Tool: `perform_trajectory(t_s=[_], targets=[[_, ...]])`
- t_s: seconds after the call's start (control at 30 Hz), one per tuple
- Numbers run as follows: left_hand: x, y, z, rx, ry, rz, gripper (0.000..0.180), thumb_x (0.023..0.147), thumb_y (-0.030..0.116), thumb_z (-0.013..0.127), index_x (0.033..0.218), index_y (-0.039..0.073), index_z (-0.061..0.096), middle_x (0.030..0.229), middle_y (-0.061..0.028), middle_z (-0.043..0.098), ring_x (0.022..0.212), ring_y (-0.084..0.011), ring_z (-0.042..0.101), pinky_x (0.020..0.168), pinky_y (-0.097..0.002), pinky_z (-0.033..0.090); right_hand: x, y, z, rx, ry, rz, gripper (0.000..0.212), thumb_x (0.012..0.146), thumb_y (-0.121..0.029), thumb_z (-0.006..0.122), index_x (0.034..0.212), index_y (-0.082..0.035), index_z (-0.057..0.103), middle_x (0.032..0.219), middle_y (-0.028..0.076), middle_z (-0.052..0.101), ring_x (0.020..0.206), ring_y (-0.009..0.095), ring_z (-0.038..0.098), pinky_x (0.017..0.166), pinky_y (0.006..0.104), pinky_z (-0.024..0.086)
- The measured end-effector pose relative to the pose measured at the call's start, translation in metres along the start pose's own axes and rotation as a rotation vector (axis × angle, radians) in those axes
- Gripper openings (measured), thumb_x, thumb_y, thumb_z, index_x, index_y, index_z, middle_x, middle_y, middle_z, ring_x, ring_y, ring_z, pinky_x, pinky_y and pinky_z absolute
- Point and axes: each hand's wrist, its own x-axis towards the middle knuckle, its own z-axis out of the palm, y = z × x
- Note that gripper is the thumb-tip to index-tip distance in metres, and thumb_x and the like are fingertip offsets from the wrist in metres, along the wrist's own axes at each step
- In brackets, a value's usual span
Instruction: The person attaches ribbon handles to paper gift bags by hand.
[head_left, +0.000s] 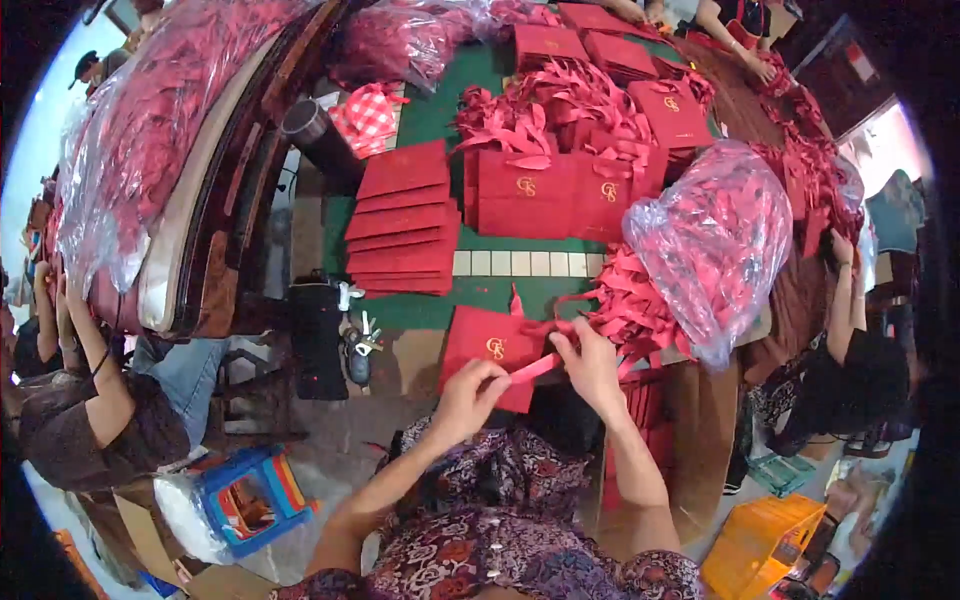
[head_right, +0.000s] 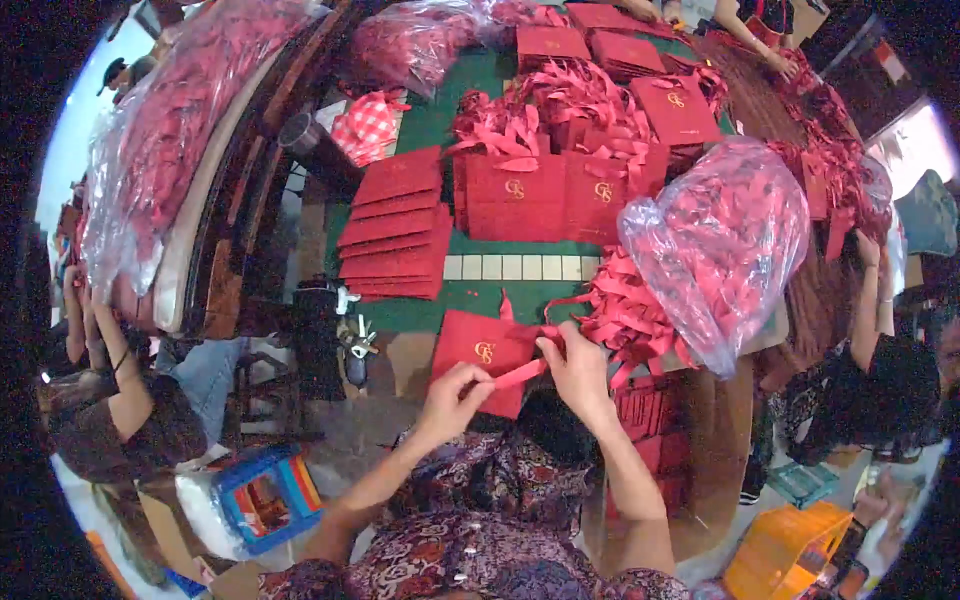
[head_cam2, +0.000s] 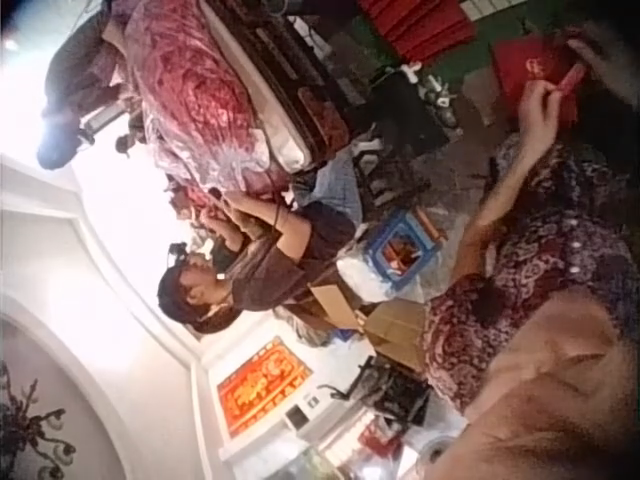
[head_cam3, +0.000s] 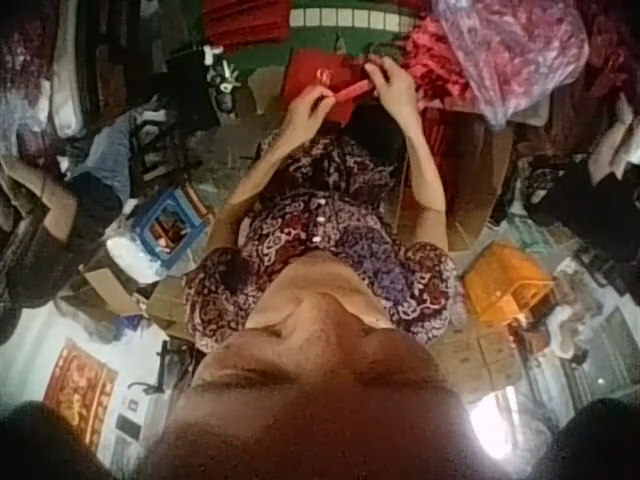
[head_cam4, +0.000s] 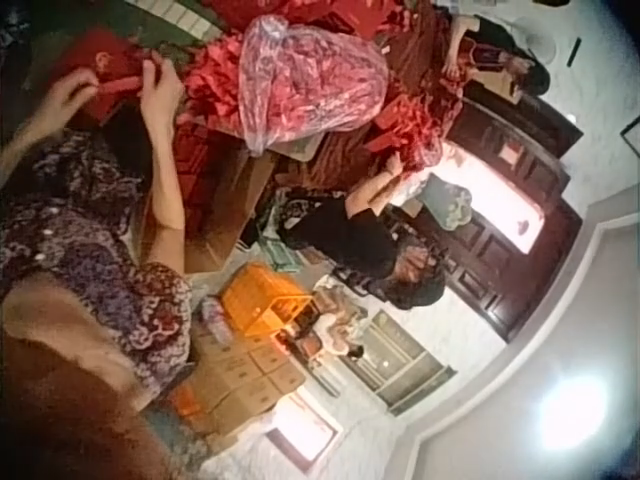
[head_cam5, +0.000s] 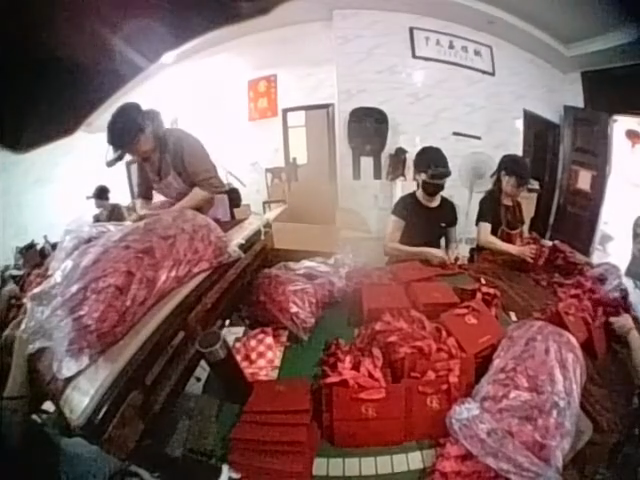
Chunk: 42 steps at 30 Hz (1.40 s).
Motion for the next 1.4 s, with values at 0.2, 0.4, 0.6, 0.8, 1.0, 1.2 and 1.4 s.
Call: perform_trajectory(t_s=[0.2,0.4,0.6,0.8,1.0,1.2,1.4], targets=[[0.025,-0.018,-0.026,-0.129,-0.047,-0.067,0.02,0.086,0.014,0.074,0.102,0.002,0.073,0.086,-0.0079,0.074,0.076,-0.0107,0.068,0.071,-0.0295,0.054,-0.011,-0.043,0.002,-0.264,0.136,-0.423,0.048,0.077,-0.021,0.08,0.117,-0.006,0.059,0.11,0.014,0.058,0.103,0.033,0.06,0.085,0.0398,0.051],[0.042,-0.026,-0.024,-0.33,-0.009,-0.128,0.024,0.086,0.016,0.076,0.098,-0.001,0.064,0.078,-0.0067,0.073,0.073,-0.0061,0.064,0.068,-0.0248,0.052,-0.007,-0.037,0.037,-0.072,-0.136,-0.514,0.021,0.086,-0.015,0.07,0.105,-0.009,0.063,0.102,0.008,0.064,0.095,0.03,0.065,0.076,0.0383,0.054],[0.052,-0.013,-0.043,0.307,0.087,0.011,0.027,0.087,0.022,0.072,0.106,0.004,0.062,0.098,-0.0133,0.069,0.083,-0.0295,0.067,0.074,-0.0377,0.054,-0.002,-0.026,0.048,-0.017,-0.105,-0.373,0.016,0.086,-0.014,0.07,0.101,-0.008,0.066,0.09,0.01,0.065,0.081,0.032,0.066,0.068,0.0402,0.054],[0.06,-0.029,-0.04,0.689,0.083,0.257,0.041,0.086,0.013,0.067,0.124,0.002,0.057,0.125,-0.0155,0.055,0.103,-0.0374,0.057,0.087,-0.0436,0.053,0.002,-0.032,0.06,-0.01,0.042,-0.295,0.017,0.085,-0.012,0.072,0.1,-0.005,0.069,0.087,0.012,0.068,0.078,0.03,0.068,0.067,0.0381,0.054],[0.058,-0.029,-0.044,0.556,0.01,0.181,0.038,0.084,0.011,0.07,0.119,0.004,0.058,0.12,-0.0149,0.054,0.103,-0.0375,0.059,0.084,-0.0449,0.054,0.003,-0.032,0.075,-0.122,0.097,-0.236,0.011,0.086,-0.016,0.07,0.091,-0.006,0.067,0.085,0.012,0.067,0.074,0.033,0.067,0.062,0.0416,0.053],[0.052,-0.025,-0.053,0.523,-0.065,0.186,0.029,0.085,0.01,0.068,0.112,0.006,0.058,0.113,-0.0147,0.052,0.089,-0.039,0.063,0.075,-0.0461,0.055,-0.002,-0.036,0.085,-0.113,0.143,-0.287,0.01,0.085,-0.015,0.071,0.088,-0.006,0.067,0.082,0.01,0.064,0.074,0.03,0.066,0.063,0.04,0.052],[0.053,-0.02,-0.053,0.454,-0.076,0.153,0.018,0.087,0.006,0.062,0.104,0.005,0.056,0.102,-0.0144,0.058,0.088,-0.0375,0.063,0.072,-0.0474,0.053,-0.008,-0.028,0.087,-0.167,0.196,-0.482,0.012,0.076,-0.011,0.075,0.081,-0.008,0.064,0.078,0.007,0.06,0.067,0.027,0.062,0.061,0.0381,0.051]])
